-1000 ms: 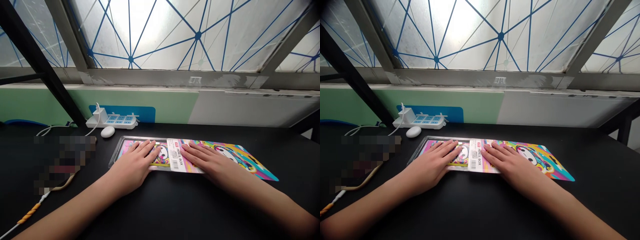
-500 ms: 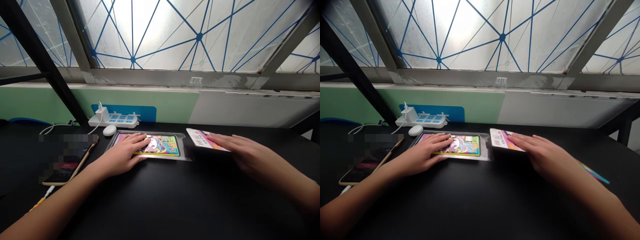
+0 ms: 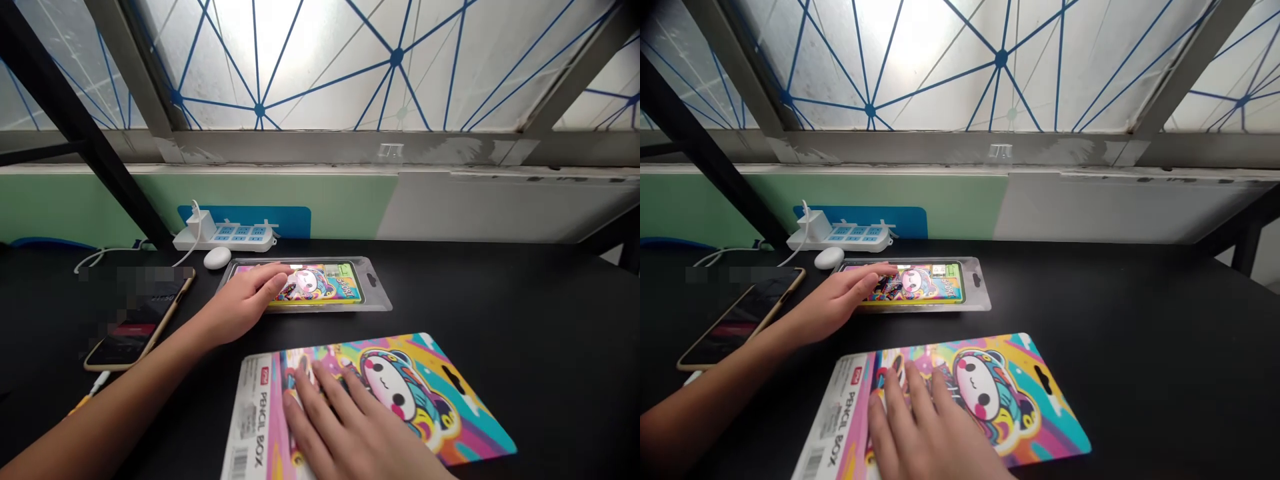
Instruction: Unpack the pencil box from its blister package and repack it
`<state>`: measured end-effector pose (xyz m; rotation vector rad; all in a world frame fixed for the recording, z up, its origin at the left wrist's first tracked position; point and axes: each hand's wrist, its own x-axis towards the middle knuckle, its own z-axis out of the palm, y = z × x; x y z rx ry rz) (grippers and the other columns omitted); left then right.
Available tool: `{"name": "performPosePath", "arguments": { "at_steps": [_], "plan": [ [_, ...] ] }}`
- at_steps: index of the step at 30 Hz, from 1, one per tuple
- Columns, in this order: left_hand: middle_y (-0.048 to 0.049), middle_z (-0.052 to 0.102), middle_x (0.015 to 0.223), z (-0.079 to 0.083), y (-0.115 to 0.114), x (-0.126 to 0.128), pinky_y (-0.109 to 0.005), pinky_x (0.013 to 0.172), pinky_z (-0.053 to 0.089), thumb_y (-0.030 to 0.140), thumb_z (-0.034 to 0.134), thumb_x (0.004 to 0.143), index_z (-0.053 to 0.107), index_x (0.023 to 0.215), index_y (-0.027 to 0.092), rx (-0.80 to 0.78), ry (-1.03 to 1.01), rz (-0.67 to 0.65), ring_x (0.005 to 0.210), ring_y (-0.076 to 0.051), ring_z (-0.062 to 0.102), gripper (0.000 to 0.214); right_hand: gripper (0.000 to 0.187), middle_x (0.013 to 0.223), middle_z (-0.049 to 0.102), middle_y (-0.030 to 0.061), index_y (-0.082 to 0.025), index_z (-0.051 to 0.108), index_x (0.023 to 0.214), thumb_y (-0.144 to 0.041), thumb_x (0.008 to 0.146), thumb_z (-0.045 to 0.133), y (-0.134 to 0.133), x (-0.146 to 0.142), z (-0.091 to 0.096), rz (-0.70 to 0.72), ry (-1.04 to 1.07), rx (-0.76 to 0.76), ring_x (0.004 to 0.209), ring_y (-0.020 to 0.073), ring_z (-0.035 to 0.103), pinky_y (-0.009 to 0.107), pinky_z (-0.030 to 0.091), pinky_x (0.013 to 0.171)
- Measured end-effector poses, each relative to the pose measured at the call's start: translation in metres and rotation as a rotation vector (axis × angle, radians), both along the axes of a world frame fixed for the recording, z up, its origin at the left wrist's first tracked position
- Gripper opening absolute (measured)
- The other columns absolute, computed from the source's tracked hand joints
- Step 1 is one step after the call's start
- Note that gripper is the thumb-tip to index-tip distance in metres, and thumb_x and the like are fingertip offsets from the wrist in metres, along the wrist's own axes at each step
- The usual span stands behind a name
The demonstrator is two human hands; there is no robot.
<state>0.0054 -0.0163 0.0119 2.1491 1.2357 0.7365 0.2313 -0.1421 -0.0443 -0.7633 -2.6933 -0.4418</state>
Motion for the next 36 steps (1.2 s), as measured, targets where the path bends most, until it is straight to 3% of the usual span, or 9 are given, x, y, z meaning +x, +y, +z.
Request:
{"name": "performPosePath", "arguments": {
  "at_steps": [2, 5, 8, 11, 15, 20, 26, 32, 36],
  "plan": [
    [-0.0069, 0.069, 0.141, 0.001, -0.004, 0.004, -0.041, 0.113, 0.048, 0.063, 0.039, 0.104, 0.069, 0.132, 0.021, -0.015, -0.009, -0.005, 0.131, -0.031, 0.062, 0.058, 0.049, 0.142, 0.063, 0.0242, -0.006, 0.058, 0.143, -0.033, 0.103, 0.047, 0.013, -0.013, 0.0, 0.015, 0.002, -0.139, 0.122, 0.0431, 0.067, 0.054, 0.061, 0.093],
    [-0.0057, 0.071, 0.137, 0.002, -0.008, 0.011, -0.04, 0.108, 0.052, 0.058, 0.047, 0.103, 0.069, 0.13, 0.024, -0.042, -0.016, -0.031, 0.127, -0.029, 0.065, 0.049, 0.065, 0.156, 0.051, 0.0208, -0.011, 0.049, 0.152, -0.053, 0.103, 0.045, 0.033, -0.021, 0.012, 0.016, 0.053, -0.442, 0.143, 0.0425, 0.048, 0.057, 0.042, 0.117],
    [-0.0058, 0.072, 0.134, 0.003, -0.012, 0.015, -0.039, 0.107, 0.054, 0.049, 0.052, 0.102, 0.07, 0.126, 0.023, -0.014, 0.001, -0.063, 0.124, -0.027, 0.067, 0.039, 0.061, 0.162, 0.048, 0.0138, -0.018, 0.048, 0.154, -0.051, 0.103, 0.047, 0.045, -0.018, 0.023, 0.049, 0.085, -0.64, 0.154, 0.033, 0.033, 0.05, 0.023, 0.128],
    [-0.0079, 0.069, 0.138, -0.002, -0.013, 0.016, -0.043, 0.111, 0.05, 0.039, 0.052, 0.103, 0.07, 0.126, 0.022, 0.106, 0.09, -0.112, 0.131, -0.027, 0.062, 0.034, 0.06, 0.164, 0.044, 0.0132, -0.018, 0.047, 0.155, -0.045, 0.103, 0.05, 0.048, -0.014, 0.024, 0.066, 0.085, -0.709, 0.157, 0.0293, 0.027, 0.048, 0.016, 0.129],
    [-0.0126, 0.06, 0.15, -0.013, -0.012, 0.014, -0.052, 0.118, 0.042, 0.035, 0.054, 0.103, 0.063, 0.139, 0.02, 0.279, 0.303, -0.131, 0.141, -0.031, 0.052, 0.041, 0.064, 0.168, 0.038, 0.0087, -0.022, 0.042, 0.159, -0.044, 0.1, 0.055, 0.049, -0.012, 0.021, 0.058, 0.086, -0.746, 0.158, 0.0282, 0.024, 0.048, 0.014, 0.13],
    [-0.0121, 0.052, 0.158, -0.015, -0.007, 0.008, -0.063, 0.117, 0.036, 0.048, 0.049, 0.105, 0.054, 0.15, 0.022, 0.299, 0.485, -0.089, 0.147, -0.037, 0.045, 0.052, 0.062, 0.171, 0.029, 0.005, -0.028, 0.036, 0.162, -0.051, 0.106, 0.045, 0.053, -0.012, 0.023, 0.016, 0.094, -0.786, 0.16, 0.0291, 0.016, 0.052, 0.015, 0.129],
    [-0.0092, 0.051, 0.159, -0.017, -0.002, 0.003, -0.059, 0.117, 0.037, 0.042, 0.064, 0.097, 0.053, 0.151, 0.028, 0.341, 0.51, -0.141, 0.145, -0.036, 0.047, 0.056, 0.054, 0.159, 0.053, 0.0088, -0.026, 0.048, 0.155, -0.049, 0.106, 0.045, 0.055, -0.015, 0.019, -0.019, 0.068, -0.687, 0.153, 0.0295, 0.035, 0.053, 0.024, 0.127],
    [-0.0109, 0.056, 0.154, -0.016, -0.006, 0.011, -0.057, 0.111, 0.043, 0.034, 0.057, 0.101, 0.057, 0.147, 0.026, 0.398, 0.531, -0.123, 0.14, -0.037, 0.051, 0.046, 0.057, 0.157, 0.053, 0.0149, -0.02, 0.048, 0.154, -0.046, 0.104, 0.051, 0.057, -0.018, 0.011, -0.028, 0.06, -0.554, 0.151, 0.0341, 0.038, 0.056, 0.032, 0.123],
    [-0.0117, 0.053, 0.158, -0.012, -0.008, 0.013, -0.06, 0.112, 0.041, 0.038, 0.057, 0.102, 0.055, 0.15, 0.025, 0.373, 0.569, -0.141, 0.143, -0.038, 0.048, 0.05, 0.052, 0.149, 0.06, 0.0159, -0.015, 0.052, 0.15, -0.044, 0.108, 0.042, 0.056, -0.017, 0.009, 0.02, 0.082, -0.475, 0.142, 0.0329, 0.05, 0.052, 0.034, 0.123]
  ]
}}
